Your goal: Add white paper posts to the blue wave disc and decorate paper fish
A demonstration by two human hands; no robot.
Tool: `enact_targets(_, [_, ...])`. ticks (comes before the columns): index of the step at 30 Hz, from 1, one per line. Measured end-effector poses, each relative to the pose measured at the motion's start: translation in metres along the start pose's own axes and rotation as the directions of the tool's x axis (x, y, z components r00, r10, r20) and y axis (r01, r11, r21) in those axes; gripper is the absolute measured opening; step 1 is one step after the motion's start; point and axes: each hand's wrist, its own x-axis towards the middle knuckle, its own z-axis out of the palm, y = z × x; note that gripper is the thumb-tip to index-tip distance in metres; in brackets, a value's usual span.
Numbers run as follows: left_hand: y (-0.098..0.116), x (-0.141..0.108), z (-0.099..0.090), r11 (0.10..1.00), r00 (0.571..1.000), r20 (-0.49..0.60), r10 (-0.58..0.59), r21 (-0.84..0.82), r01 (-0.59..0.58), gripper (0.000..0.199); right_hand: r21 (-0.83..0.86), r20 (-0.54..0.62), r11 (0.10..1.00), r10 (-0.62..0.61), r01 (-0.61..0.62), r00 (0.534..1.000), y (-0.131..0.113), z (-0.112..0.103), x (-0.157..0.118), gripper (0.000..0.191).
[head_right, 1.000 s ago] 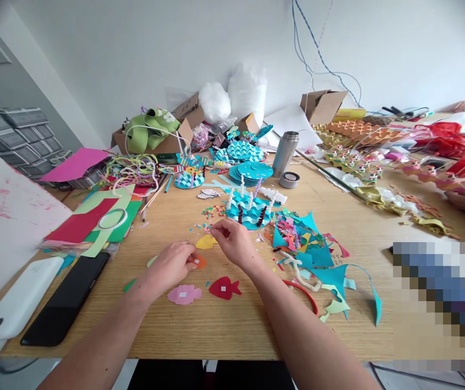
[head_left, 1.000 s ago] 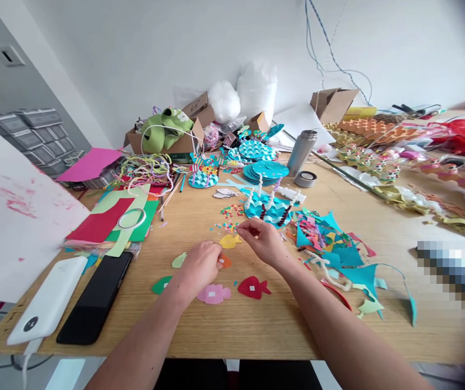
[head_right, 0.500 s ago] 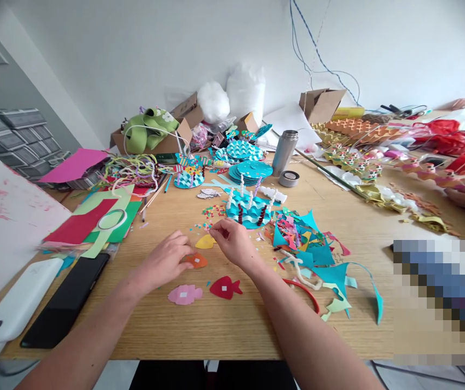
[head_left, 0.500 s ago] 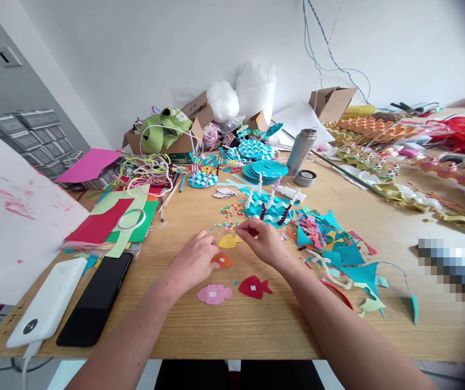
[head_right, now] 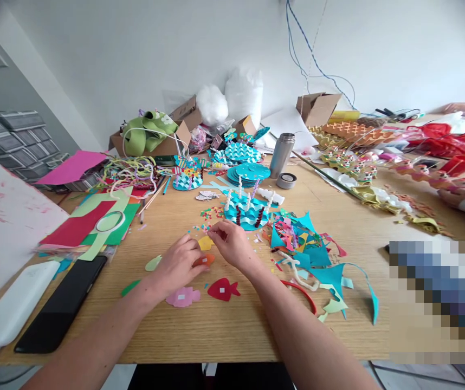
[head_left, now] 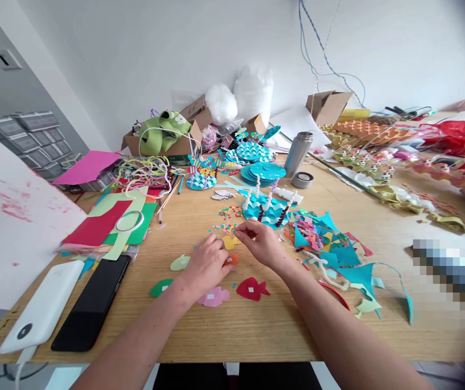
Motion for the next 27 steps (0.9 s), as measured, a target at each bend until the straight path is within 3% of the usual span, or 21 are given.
enact_targets(4, [0.004, -0.009, 0.003, 0.997, 0.993, -0.104, 0.059, -0.032, -0.063, 0.019, 0.001, 0.062, 1.0, 0.019, -0.019, 0.998, -0.001, -0.008, 0.002, 0.017])
enact_targets(7, [0.002, -0.015, 0.008, 0.991, 0.99, -0.077, 0.12, -0.048, -0.124, 0.016, 0.024, 0.172, 0.996, 0.081, -0.087, 0.982, -0.001, -0.01, 0.002, 0.016])
enact_targets(10, [-0.004, -0.017, 0.007, 0.986, 0.989, -0.012, 0.149, -0.08, -0.149, 0.015, -0.025, 0.333, 0.988, 0.153, -0.154, 0.93, 0.0, -0.006, 0.002, 0.015])
enact_targets(14, [-0.012, -0.016, -0.001, 0.981, 0.986, 0.056, 0.156, -0.127, -0.148, 0.016, -0.155, 0.491, 0.98, 0.188, -0.127, 0.85, 0.003, -0.002, 0.001, 0.012])
enact_targets(27, [-0.02, -0.02, -0.006, 0.973, 0.978, 0.131, 0.163, -0.185, -0.138, 0.031, -0.096, 0.51, 0.986, 0.163, -0.132, 0.844, 0.009, -0.008, -0.007, 0.017])
